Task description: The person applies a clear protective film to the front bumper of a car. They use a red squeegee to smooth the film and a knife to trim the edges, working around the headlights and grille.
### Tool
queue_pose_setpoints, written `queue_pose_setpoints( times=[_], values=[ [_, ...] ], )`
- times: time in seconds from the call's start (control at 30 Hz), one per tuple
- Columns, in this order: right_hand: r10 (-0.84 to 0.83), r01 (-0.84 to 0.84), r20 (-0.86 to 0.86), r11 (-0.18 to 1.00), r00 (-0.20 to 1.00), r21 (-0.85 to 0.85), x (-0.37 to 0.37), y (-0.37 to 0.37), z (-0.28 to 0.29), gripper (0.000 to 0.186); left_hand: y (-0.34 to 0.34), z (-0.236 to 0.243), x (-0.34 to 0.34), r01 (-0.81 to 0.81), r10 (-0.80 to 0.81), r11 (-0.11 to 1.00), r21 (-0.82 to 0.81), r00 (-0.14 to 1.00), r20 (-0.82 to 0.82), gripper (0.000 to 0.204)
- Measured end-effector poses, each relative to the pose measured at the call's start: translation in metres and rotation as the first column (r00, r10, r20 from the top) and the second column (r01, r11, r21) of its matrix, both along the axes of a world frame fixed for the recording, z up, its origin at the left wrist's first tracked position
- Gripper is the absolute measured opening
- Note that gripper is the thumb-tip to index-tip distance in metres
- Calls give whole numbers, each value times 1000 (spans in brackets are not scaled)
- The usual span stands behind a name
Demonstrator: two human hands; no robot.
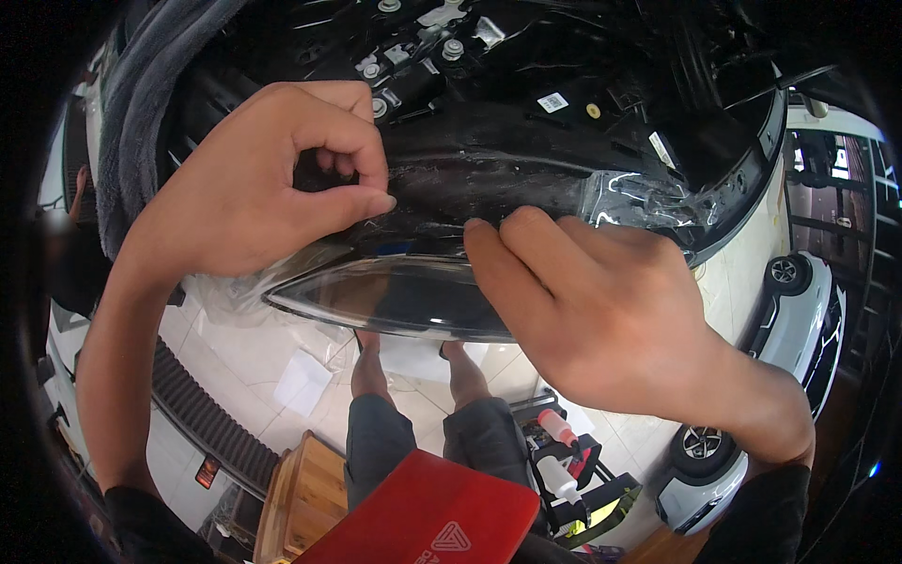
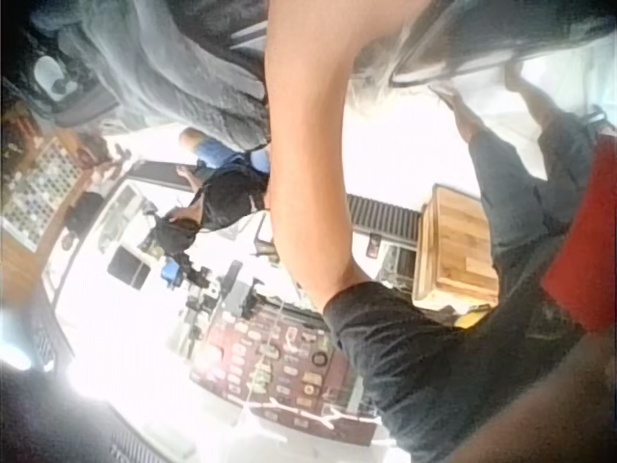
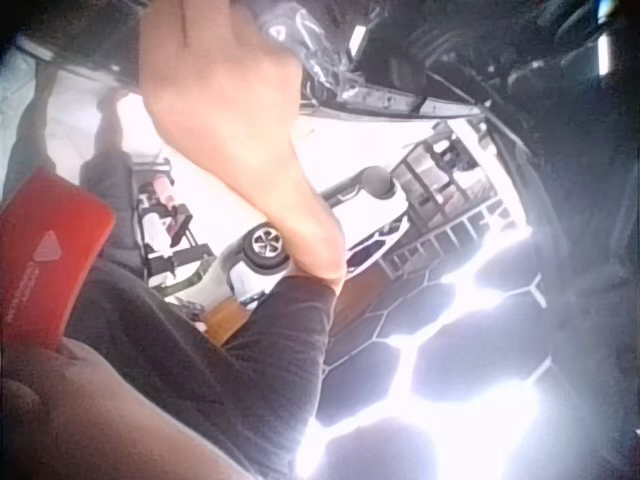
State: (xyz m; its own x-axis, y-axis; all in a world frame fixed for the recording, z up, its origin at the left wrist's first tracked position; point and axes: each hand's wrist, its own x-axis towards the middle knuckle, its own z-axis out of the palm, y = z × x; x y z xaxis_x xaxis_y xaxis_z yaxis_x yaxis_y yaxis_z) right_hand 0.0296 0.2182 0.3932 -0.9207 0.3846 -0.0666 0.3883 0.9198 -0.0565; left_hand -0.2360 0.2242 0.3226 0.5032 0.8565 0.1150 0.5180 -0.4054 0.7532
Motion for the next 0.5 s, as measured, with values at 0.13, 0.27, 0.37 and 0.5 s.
queue_pose_setpoints(
  times=[0.13,0.27,0.37,0.5],
  values=[
    [-5,5,12,1000,1000,11,4,3,0,46,-1,1,0,-7,6,1000,-2,1000,-19,10],
    [-24,24,23,1000,999,4,13,6,3,44,0,-1,-1,3,-3,1000,-3,1000,16,10],
    [-43,43,2,999,999,-5,18,7,4,41,0,3,-1,5,-6,999,-44,1000,-4,10],
    [-105,103,-23,991,994,-80,23,8,7,36,0,3,0,15,-15,999,-42,1000,2,10]
  ],
)
